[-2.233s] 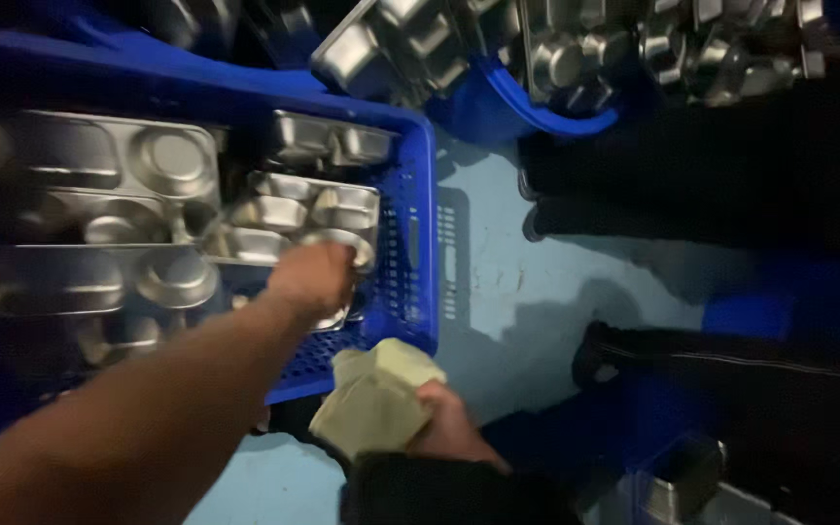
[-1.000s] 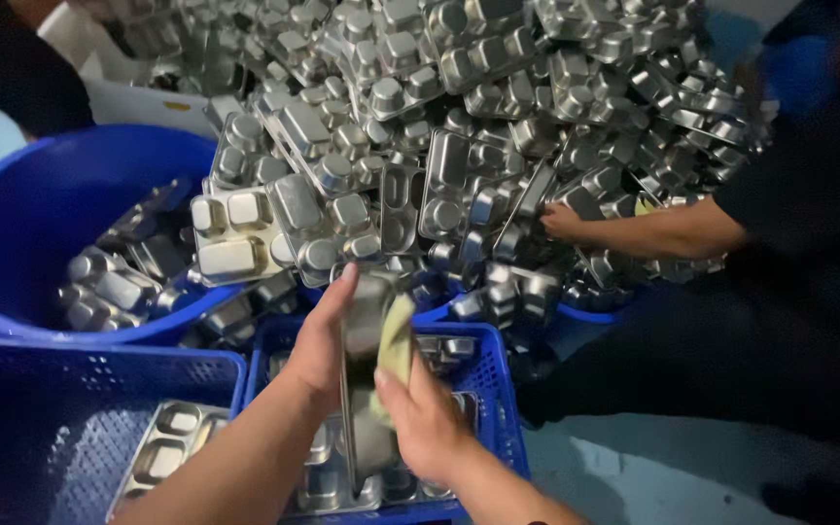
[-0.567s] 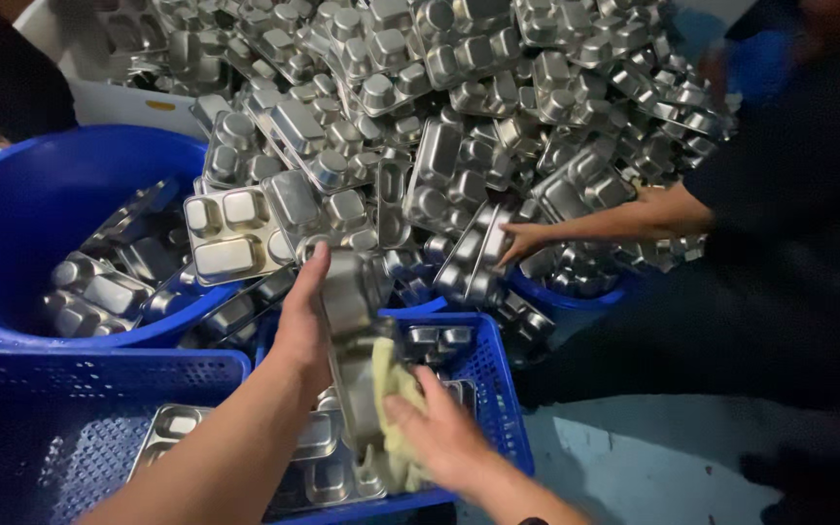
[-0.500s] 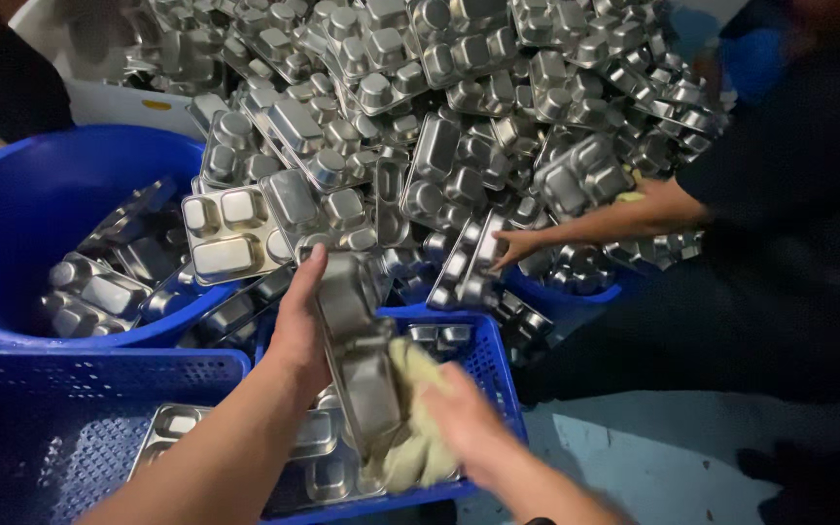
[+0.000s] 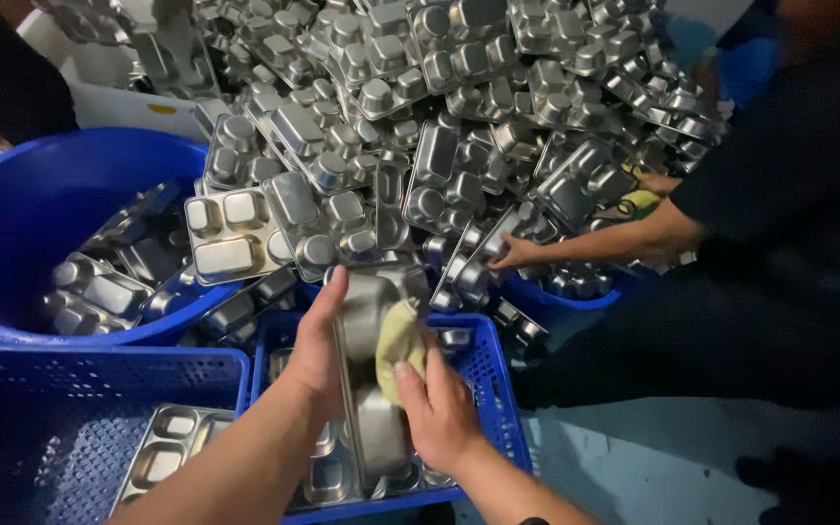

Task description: The person wipes multiple stainless steel compartmentalized trays with a cloth and places them into blue plastic baskets. The person handles trays one at a time, wiping each tray before stacking them in the basket.

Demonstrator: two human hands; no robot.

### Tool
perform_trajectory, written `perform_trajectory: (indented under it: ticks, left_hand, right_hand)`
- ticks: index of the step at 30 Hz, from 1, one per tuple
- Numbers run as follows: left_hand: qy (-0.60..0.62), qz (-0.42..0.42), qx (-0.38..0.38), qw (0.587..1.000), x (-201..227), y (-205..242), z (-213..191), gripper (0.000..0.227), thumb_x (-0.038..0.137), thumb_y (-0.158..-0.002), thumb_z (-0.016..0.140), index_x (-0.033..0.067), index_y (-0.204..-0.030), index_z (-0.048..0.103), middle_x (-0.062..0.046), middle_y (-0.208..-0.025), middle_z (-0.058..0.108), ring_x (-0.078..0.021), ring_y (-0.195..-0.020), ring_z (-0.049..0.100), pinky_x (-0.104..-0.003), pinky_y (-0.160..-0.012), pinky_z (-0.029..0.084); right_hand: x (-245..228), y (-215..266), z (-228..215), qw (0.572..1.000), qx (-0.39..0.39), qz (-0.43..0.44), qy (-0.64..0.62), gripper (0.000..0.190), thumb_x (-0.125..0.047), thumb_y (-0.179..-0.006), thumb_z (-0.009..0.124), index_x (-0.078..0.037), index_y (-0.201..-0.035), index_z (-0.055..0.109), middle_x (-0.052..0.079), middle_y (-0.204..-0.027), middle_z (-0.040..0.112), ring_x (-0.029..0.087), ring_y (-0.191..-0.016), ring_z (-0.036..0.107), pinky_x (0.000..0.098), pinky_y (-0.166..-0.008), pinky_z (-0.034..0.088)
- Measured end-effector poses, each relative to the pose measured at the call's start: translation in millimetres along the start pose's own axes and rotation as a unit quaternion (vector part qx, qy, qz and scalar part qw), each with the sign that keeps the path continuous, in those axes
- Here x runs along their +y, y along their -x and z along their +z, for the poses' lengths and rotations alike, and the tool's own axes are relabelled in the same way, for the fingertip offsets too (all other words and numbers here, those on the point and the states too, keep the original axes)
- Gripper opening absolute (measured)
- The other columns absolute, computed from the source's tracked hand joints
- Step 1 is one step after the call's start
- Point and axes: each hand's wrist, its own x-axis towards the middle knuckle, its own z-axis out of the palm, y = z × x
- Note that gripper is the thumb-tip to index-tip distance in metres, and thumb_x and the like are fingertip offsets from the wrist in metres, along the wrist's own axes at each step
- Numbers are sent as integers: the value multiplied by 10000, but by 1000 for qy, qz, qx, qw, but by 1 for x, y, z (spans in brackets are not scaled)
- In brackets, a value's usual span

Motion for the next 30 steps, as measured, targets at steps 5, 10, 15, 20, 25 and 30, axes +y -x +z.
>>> perform_trajectory:
  ticks: [5,10,15,20,25,30]
  left_hand:
    - [13,-1,56,998,2,-1,-8,760,747,-813,500,116,-1195,683,-160,-1130,731,-347,-1003,708,-528,-926,534]
    - [-1,-1,39,999,-4,2,-1,766,735,-805,527,112,-1223,682,-143,-1134,743,-341,-1032,702,-528,-934,546]
    - [-3,14,58,998,9,10,9,736,751,-776,530,191,-1235,658,-105,-1144,724,-357,-1051,682,-601,-909,510]
    - [1,5,126,992,8,9,10,740,749,-759,530,195,-1240,624,-94,-1175,723,-398,-1104,672,-721,-878,446]
    - [9,19,15,1000,9,8,-3,789,718,-727,578,145,-1263,655,-130,-1169,730,-366,-1094,676,-620,-952,497]
    - [-80,-86,3,993,-11,0,3,755,664,-727,602,142,-1273,612,-165,-1131,716,-372,-1017,690,-595,-879,524]
  right_hand:
    - [21,7,-21,997,-55,4,50,462,-299,-990,544,-66,-1389,531,196,-1122,752,347,-1030,752,429,-873,574]
    - [34,-22,-34,999,19,21,42,506,-298,-938,589,-52,-1370,497,168,-1158,730,328,-1060,710,410,-882,533]
    - [77,-19,-32,991,26,100,-90,477,-321,-936,637,-84,-1344,564,85,-1221,717,232,-1115,684,360,-941,520]
    - [134,-10,-29,903,93,316,-277,401,-286,-952,590,-47,-1258,687,147,-1174,747,279,-1033,695,405,-905,535]
    - [172,-23,-81,692,172,400,-576,431,-389,-973,458,-133,-1277,624,120,-1266,677,345,-1132,645,544,-1042,470]
    - [90,-70,-104,709,144,259,-640,681,-642,-971,326,-146,-1341,609,90,-1390,640,319,-1290,580,524,-1132,392]
